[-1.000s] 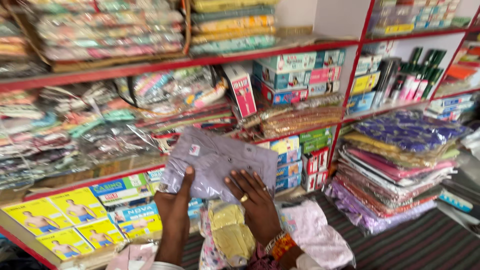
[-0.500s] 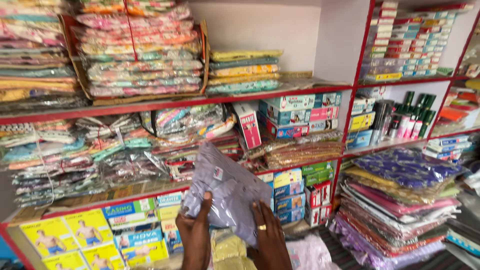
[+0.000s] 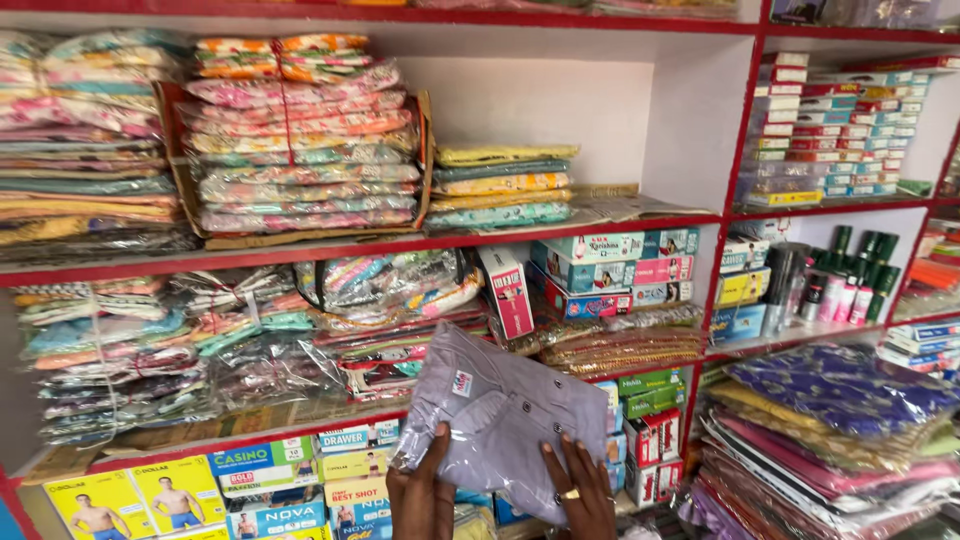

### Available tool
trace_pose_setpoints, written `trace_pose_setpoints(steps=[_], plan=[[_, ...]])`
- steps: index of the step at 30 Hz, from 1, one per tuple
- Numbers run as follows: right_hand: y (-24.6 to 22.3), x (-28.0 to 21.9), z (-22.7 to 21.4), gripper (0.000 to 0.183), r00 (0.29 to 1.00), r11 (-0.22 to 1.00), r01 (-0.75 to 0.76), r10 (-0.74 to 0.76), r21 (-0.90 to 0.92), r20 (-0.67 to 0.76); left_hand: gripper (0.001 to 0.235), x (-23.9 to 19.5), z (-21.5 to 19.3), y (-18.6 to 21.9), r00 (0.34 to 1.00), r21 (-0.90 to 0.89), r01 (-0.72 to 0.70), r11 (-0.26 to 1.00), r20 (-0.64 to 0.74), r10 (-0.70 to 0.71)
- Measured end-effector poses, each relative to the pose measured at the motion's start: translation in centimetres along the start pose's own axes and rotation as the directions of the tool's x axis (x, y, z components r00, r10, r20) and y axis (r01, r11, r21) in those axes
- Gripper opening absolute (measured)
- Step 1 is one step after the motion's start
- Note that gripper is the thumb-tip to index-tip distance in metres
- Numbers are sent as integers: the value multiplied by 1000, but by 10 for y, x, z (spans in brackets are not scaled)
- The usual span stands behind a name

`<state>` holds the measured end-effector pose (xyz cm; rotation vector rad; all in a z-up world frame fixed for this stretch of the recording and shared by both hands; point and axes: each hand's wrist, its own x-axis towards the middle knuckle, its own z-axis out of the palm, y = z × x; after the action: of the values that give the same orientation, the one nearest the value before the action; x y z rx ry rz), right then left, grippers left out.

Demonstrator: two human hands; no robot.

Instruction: The person organizes packaged children's clothing by picking up items from the floor, inspecting them, and placing them on a shelf. They handle several different garments, including a yellow shirt, a patterned shirt, a green shirt, and a purple shirt, stacking them neatly on the shelf.

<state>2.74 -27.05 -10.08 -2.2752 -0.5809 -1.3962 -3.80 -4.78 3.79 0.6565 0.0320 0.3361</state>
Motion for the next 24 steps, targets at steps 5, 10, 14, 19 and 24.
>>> trace_pose_setpoints(steps=[5,10,14,19,24], plan=[[28,3,11,67,992,991,73,-83,-108,-93,51,-3,11,8,999,90,9,996,-40,-6],[37,43,-13,66,987,982,137,-146,-127,-66,46,5,35,17,999,53,-4,999,41,2],[22,104,-59,85,978,987,161,-162,-15,-133,41,21,74,28,984,16,-8,1000,180,5],[-4,172,-108,93,980,995,-20,40,102,-193,38,46,130,42,963,48,26,999,267,-37],[5,237,-134,97,970,999,-16,26,45,-240,35,89,188,41,918,-138,16,990,395,40]])
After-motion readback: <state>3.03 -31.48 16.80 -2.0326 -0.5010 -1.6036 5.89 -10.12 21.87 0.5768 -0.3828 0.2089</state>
